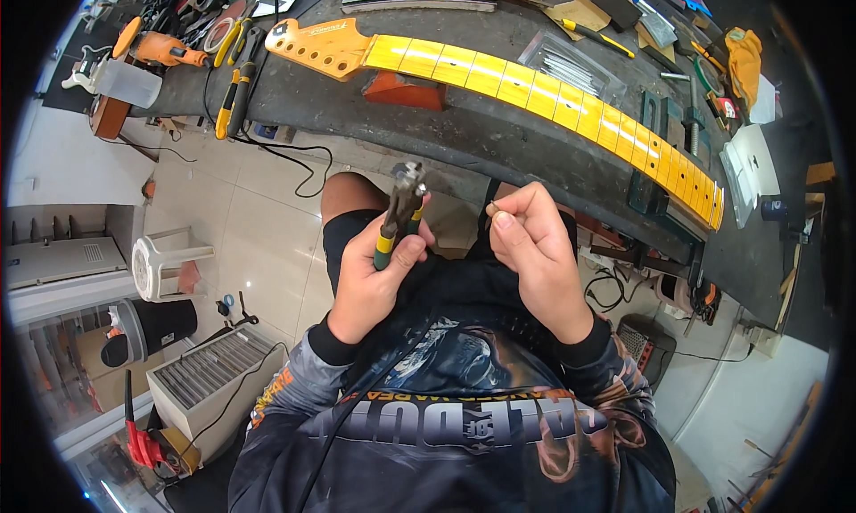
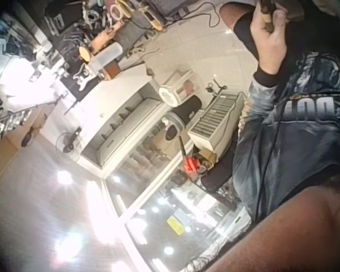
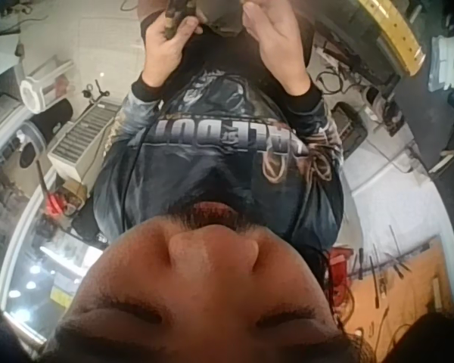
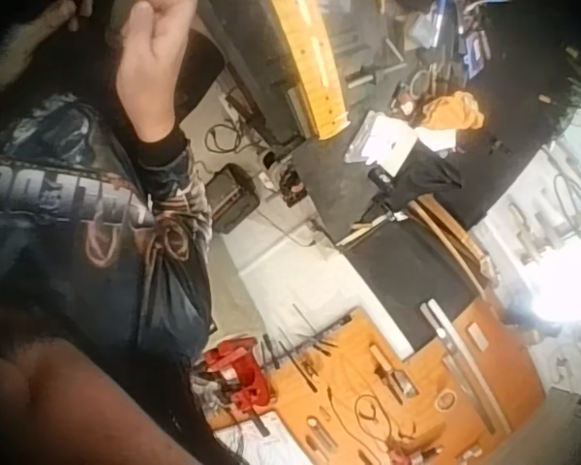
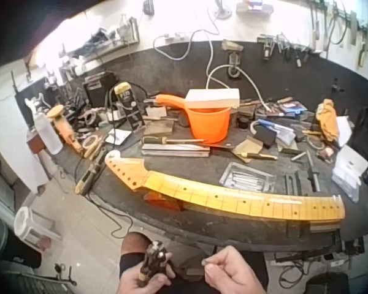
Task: The person uses cutters to trim and shape metal fret wire pieces by hand while working at a bench with a guitar neck.
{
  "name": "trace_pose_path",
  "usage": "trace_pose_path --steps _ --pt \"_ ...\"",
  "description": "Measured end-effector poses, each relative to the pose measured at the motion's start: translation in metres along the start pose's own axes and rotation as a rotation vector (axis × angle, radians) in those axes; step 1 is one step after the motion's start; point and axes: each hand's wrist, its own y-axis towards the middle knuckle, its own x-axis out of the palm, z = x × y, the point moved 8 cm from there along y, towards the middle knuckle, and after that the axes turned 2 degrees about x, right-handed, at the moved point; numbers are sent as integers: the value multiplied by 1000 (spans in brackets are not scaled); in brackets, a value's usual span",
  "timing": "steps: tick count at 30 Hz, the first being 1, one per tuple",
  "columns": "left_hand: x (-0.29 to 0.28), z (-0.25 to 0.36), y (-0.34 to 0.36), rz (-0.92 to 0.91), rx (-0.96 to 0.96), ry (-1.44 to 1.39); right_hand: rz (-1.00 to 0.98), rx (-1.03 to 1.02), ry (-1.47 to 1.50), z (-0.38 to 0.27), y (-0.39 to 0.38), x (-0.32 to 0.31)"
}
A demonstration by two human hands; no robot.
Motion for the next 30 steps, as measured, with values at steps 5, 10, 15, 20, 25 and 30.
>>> trace_pose_path --steps 5,10,15,20,25,30 --pt "3 -19 -4 -50 -103 -296 14 5 177 -3 1 7" --pt "43 1 14 -48 -62 -256 -41 193 460 10 -6 22" --pt "55 5 25 -101 -66 -212 -80 92 402 6 -8 7" --pt "78 19 32 -197 -184 -550 -140 -330 -326 -32 -28 -14" --pt "100 23 33 -271 -239 -612 -143 -485 -608 -51 -40 -26" --pt "117 28 35 -313 -248 -639 -131 -486 -650 -70 -47 -36"
